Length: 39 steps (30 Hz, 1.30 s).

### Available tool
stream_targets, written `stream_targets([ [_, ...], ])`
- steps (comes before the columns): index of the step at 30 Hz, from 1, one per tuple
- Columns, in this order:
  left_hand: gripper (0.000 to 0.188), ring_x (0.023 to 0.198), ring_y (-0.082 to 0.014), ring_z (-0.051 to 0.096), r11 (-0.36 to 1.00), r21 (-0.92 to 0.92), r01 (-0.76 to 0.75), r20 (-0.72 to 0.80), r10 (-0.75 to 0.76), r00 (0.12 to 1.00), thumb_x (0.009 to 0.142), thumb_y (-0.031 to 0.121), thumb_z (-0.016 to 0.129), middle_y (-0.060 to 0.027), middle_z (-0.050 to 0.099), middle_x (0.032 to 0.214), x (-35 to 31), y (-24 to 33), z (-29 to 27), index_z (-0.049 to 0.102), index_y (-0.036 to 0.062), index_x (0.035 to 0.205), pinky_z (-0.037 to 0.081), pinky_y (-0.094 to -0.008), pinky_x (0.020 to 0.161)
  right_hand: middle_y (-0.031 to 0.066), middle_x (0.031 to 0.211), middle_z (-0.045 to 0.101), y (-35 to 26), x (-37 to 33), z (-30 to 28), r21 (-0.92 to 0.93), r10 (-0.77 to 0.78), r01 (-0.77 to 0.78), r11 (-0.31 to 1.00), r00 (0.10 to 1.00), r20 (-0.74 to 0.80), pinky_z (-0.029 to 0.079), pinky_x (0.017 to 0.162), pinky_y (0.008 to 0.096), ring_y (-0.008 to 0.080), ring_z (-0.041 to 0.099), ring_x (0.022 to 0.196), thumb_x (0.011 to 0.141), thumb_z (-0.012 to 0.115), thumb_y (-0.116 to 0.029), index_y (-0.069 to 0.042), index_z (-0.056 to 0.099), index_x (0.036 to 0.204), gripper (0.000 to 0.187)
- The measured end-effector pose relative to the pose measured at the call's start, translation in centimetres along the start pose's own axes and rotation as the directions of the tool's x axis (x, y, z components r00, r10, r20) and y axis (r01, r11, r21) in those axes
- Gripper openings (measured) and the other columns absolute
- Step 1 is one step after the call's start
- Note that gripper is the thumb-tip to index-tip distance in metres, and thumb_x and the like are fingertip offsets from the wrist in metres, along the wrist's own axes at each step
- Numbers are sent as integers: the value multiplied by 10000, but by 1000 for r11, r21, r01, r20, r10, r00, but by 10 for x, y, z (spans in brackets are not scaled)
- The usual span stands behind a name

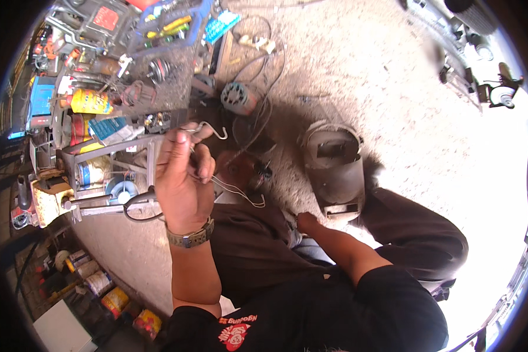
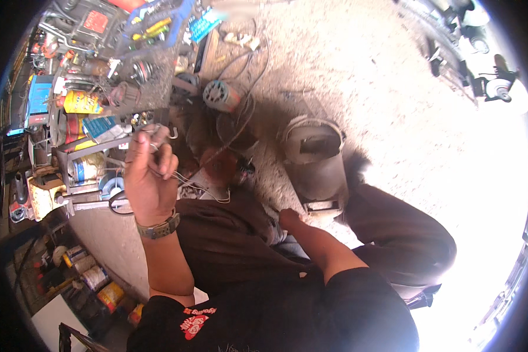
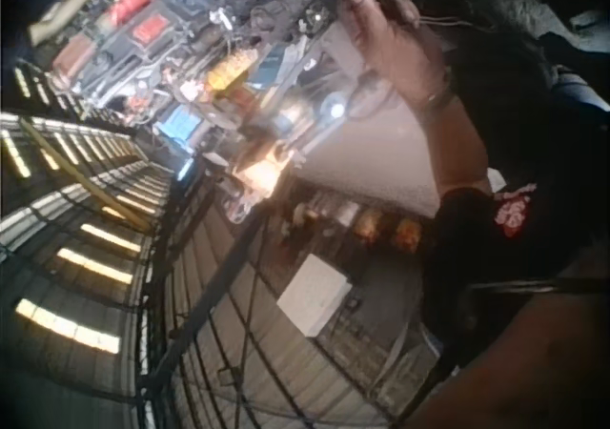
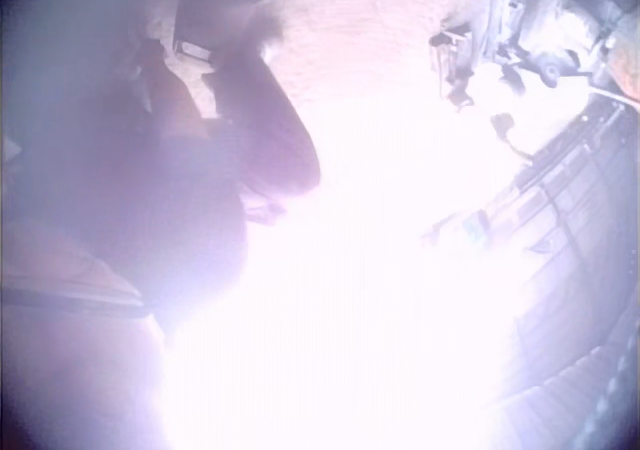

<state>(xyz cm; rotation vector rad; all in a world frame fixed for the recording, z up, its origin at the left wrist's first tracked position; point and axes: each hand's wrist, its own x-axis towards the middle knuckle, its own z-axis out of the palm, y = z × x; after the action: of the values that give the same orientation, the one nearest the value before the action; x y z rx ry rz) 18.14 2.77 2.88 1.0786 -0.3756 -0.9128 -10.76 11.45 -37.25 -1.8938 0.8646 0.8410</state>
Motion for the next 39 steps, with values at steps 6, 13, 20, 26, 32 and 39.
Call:
stream_targets([
  [6,207,576,-82,460,998,-38,-48,49,50,998,1060,205,543,-173,689,1119,-6,1,8,634,42,1149,359,-214,486,229,1162,690,-55,-38,-105,317,-74,133,939,978,-194,528,941,460,418,664,1088,852,646,-210,-86,687,1192,365],
  [13,134,660,-124,491,833,-444,331,325,-195,926,1040,228,566,-63,663,1118,-7,-20,3,622,108,1059,402,-267,583,55,1002,693,-84,-157,-279,794,-198,534,290,846,-496,545,613,311,176,679,869,927,625,-32,-95,636,1198,278],
  [20,64,739,-150,514,804,-371,464,341,-348,874,1005,176,581,-32,616,908,-21,-20,53,606,120,989,401,-274,601,48,1000,662,-74,-311,-345,739,-116,655,-154,731,-672,613,781,442,186,665,860,1021,615,-197,-105,579,1205,209],
  [26,140,608,-93,440,742,-359,566,469,-380,797,1032,220,572,20,494,771,-24,-41,83,570,83,1000,327,-219,464,229,1171,587,-41,-310,-301,758,0,551,-348,809,-588,611,748,613,438,679,1025,1061,467,-137,-2,484,1228,216],
  [32,219,619,-73,425,765,-315,562,538,-344,769,1045,234,578,32,483,750,-30,-71,74,606,18,1065,322,-206,484,168,1094,629,-30,-294,-294,791,-2,537,-294,827,-562,620,728,559,331,690,889,1038,509,-101,-20,459,1284,264],
  [39,194,641,-88,439,718,-379,584,538,-342,770,1044,238,557,29,489,767,-22,-82,71,602,49,1056,329,-211,496,140,1061,679,-57,-311,-289,870,-201,460,-179,848,-490,601,636,440,240,674,803,945,589,18,-184,396,1397,531],
])
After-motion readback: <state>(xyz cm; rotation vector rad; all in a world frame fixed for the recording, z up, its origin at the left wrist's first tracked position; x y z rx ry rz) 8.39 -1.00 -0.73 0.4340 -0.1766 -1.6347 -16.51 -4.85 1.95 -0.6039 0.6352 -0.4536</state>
